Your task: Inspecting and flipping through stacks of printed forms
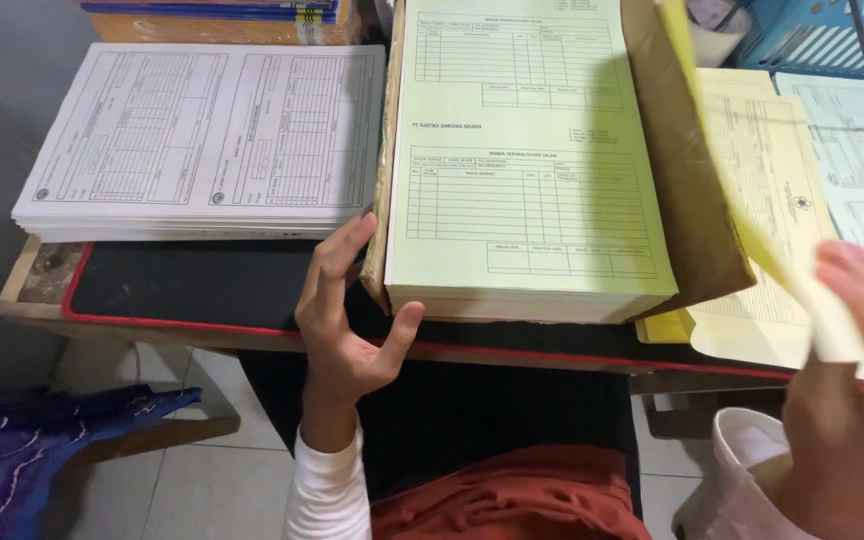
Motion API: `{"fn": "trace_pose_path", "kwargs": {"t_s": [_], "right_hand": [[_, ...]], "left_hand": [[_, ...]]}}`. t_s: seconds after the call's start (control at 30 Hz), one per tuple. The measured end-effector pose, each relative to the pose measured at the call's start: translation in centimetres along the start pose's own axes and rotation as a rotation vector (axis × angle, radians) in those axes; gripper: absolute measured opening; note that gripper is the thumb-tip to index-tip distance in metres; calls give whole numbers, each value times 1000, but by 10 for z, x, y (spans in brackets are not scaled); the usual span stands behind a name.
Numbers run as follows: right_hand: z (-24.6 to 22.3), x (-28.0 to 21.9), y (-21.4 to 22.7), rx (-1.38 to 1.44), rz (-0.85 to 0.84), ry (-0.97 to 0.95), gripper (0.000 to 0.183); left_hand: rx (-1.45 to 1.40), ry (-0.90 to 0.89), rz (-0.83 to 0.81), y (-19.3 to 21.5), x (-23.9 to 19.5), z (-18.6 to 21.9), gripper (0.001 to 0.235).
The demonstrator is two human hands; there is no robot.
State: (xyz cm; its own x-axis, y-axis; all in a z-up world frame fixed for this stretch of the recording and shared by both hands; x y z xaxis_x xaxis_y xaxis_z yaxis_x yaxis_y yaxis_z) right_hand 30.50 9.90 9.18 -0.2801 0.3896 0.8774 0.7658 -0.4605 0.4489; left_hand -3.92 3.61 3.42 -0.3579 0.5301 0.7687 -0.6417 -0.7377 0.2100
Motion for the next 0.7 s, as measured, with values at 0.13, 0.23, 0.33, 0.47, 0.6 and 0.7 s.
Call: {"fn": "trace_pose_path", "kwargs": {"t_s": [0.13,0.23,0.33,0.47,0.6,0.7], "right_hand": [[-73,74,-18,-5,-227,72,48],[-94,88,-41,-44,-238,165,20],[-105,91,-62,11,-215,240,17],[-109,82,-87,29,-285,231,36],[-111,67,-108,165,-474,244,70],[-115,65,-101,338,-550,215,61]], "left_hand": [[-2,-9,-9,1,0,1,63],[-19,0,-11,0,1,1,61],[-19,-8,-4,1,1,1,62],[-47,-26,-20,2,1,1,65],[-35,-14,-26,2,0,0,75],[-12,-27,-28,1,-1,-2,76]]}}
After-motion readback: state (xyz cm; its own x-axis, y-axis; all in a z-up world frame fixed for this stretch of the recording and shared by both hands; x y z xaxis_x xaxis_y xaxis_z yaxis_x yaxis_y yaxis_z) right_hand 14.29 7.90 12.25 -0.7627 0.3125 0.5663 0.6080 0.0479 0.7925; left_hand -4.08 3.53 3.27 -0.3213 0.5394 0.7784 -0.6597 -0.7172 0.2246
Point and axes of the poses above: each hand's wrist, its own x-axis towards the middle knuckle, its own y-axis out of the back of the hand, z = x × y, the point moved 5 cm from there along x, towards the middle knuckle, and after that the axes turned 8 degrees about z, right-handed, at the moved point
